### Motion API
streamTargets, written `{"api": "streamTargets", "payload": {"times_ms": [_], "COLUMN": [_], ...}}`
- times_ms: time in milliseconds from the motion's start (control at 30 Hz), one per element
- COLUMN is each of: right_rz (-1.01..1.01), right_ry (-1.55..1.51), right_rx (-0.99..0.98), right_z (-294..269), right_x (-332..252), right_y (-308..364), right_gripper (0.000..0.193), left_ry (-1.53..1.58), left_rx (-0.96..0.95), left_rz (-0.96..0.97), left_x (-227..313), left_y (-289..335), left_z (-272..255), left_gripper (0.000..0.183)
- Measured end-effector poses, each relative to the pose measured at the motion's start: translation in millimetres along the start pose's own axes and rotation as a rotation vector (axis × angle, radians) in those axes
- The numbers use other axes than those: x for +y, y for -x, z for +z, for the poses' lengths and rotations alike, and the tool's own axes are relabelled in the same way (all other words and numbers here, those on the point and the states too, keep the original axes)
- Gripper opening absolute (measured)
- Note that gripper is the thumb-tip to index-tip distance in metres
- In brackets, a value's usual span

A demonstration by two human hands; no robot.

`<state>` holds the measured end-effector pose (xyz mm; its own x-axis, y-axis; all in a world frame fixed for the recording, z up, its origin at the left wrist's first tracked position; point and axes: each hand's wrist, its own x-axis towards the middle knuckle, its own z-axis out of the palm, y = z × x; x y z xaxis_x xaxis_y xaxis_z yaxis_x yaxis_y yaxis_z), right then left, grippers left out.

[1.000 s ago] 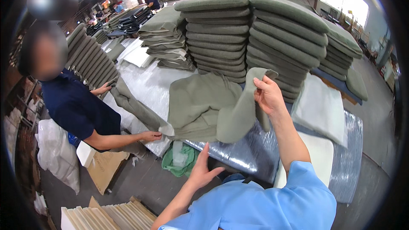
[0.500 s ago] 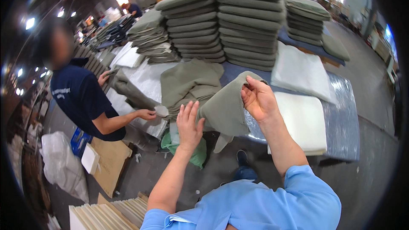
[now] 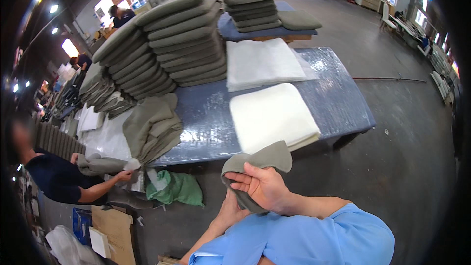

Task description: The person folds white foam sheets and inserts them into olive-green fabric covers on a workbench. They smooth and adjust the foam inside the covers, then place the finished cushions onto a stack.

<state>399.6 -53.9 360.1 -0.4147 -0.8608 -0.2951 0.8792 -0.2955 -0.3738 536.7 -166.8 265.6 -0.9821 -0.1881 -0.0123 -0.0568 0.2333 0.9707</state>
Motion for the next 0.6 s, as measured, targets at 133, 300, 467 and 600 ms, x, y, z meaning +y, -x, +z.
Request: {"api": "streamTargets", "payload": {"times_ms": [133,300,467,600], "right_rz": [-0.086,-0.301,-0.545,-0.692], "right_ry": [0.081,0.078,0.433,0.562], "right_rx": [0.032,0.003,0.149,0.298], "right_z": [-31,-88,-140,-156], "right_x": [-47,-151,-264,-306], "right_y": [52,96,144,158], "right_gripper": [0.042,0.048,0.040,0.032], "left_ry": [-0.083,0.362,0.209,0.474], "left_rx": [-0.076,0.184,0.282,0.076], "left_rz": [0.188,-0.052,0.204,0.059], "left_x": [24,39,88,117], "left_y": [-42,-84,-154,-199], "left_z": [74,136,137,150], "left_gripper": [0.063,0.036,0.024,0.025]}}
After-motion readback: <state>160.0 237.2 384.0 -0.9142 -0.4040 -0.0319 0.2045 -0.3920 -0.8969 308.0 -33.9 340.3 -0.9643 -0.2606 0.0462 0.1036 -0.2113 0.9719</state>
